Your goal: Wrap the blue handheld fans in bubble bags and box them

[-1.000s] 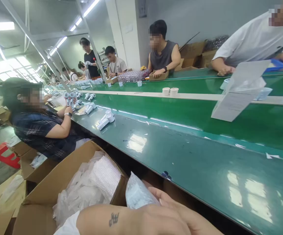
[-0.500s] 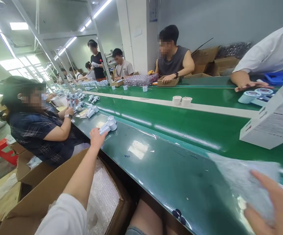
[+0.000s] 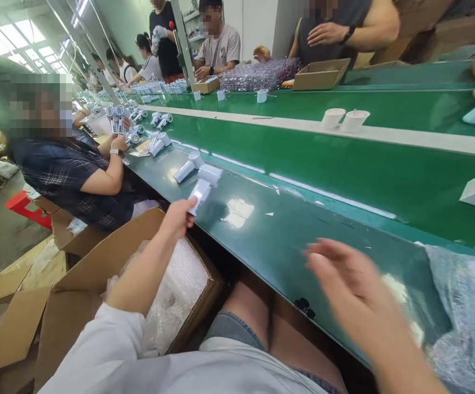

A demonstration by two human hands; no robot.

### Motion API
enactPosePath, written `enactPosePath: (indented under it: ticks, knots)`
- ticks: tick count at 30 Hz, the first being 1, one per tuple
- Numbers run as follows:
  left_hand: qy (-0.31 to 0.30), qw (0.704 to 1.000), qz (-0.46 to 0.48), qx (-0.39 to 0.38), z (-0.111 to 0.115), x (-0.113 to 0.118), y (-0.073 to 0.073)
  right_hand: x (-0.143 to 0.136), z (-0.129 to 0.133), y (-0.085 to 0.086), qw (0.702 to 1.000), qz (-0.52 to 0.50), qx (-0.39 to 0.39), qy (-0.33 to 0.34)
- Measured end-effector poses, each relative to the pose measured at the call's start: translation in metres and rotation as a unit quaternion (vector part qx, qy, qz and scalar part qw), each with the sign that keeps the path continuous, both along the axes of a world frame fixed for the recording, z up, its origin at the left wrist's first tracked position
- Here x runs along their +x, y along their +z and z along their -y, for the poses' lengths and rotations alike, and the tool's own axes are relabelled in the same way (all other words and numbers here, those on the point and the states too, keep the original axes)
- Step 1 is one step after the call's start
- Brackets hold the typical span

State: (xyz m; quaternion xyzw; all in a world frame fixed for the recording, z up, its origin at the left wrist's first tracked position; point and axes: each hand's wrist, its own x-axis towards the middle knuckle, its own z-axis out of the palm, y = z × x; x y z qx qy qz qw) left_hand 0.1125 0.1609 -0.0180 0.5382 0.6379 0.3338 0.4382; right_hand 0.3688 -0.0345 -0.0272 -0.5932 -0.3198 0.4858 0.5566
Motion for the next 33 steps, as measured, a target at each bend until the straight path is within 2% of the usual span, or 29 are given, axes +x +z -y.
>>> enactPosePath:
  ticks: [1,2,4,6,7,9,10,11,13,15,18,21,24,27,29,31,33]
  knots:
    - [-0.018,0.994,0.106,-0.031,0.031,0.006,-0.004,-0.022,-0.012,0.002,0.999,-0.041,-0.032,0.008]
    - [-0.044,0.982,0.179,-0.053,0.062,0.01,-0.008,-0.044,-0.023,0.004,0.992,-0.107,-0.044,0.053]
    - [-0.113,0.964,0.222,-0.09,0.115,0.01,-0.021,-0.081,-0.04,0.005,0.977,-0.194,-0.017,0.083]
    - [-0.176,0.958,0.205,-0.099,0.147,-0.005,-0.04,-0.101,-0.047,0.003,0.969,-0.236,-0.01,0.069]
    - [-0.18,0.968,0.156,-0.085,0.154,-0.018,-0.052,-0.106,-0.047,0.0,0.968,-0.243,-0.021,0.059]
    - [-0.147,0.988,-0.022,-0.042,0.157,-0.049,-0.081,-0.105,-0.041,-0.005,0.964,-0.253,-0.058,0.061]
    - [-0.148,0.98,-0.128,-0.027,0.155,-0.064,-0.096,-0.101,-0.036,-0.008,0.96,-0.257,-0.077,0.074]
    - [-0.16,0.971,-0.178,-0.025,0.153,-0.076,-0.111,-0.098,-0.031,-0.01,0.956,-0.262,-0.094,0.093]
    - [-0.204,0.951,-0.231,-0.03,0.151,-0.092,-0.137,-0.093,-0.02,-0.016,0.945,-0.274,-0.122,0.13]
    - [-0.232,0.941,-0.246,-0.034,0.153,-0.097,-0.156,-0.091,-0.01,-0.021,0.934,-0.285,-0.142,0.161]
    - [-0.232,0.934,-0.269,-0.031,0.157,-0.095,-0.169,-0.092,0.004,-0.03,0.918,-0.305,-0.161,0.198]
    - [-0.216,0.941,-0.26,-0.019,0.157,-0.098,-0.161,-0.094,0.014,-0.04,0.9,-0.315,-0.168,0.25]
    - [-0.191,0.957,-0.218,0.007,0.157,-0.102,-0.133,-0.103,0.017,-0.045,0.862,-0.334,-0.2,0.326]
    - [-0.178,0.981,-0.067,0.03,0.165,-0.099,-0.098,-0.122,0.012,-0.046,0.82,-0.353,-0.229,0.389]
    - [-0.172,0.984,0.045,0.016,0.172,-0.094,-0.081,-0.134,0.006,-0.046,0.808,-0.35,-0.233,0.413]
    - [-0.124,0.984,0.126,-0.031,0.178,-0.09,-0.072,-0.143,0.001,-0.048,0.81,-0.337,-0.219,0.427]
    - [-0.02,0.98,0.185,-0.067,0.18,-0.088,-0.07,-0.146,0.0,-0.05,0.823,-0.309,-0.206,0.43]
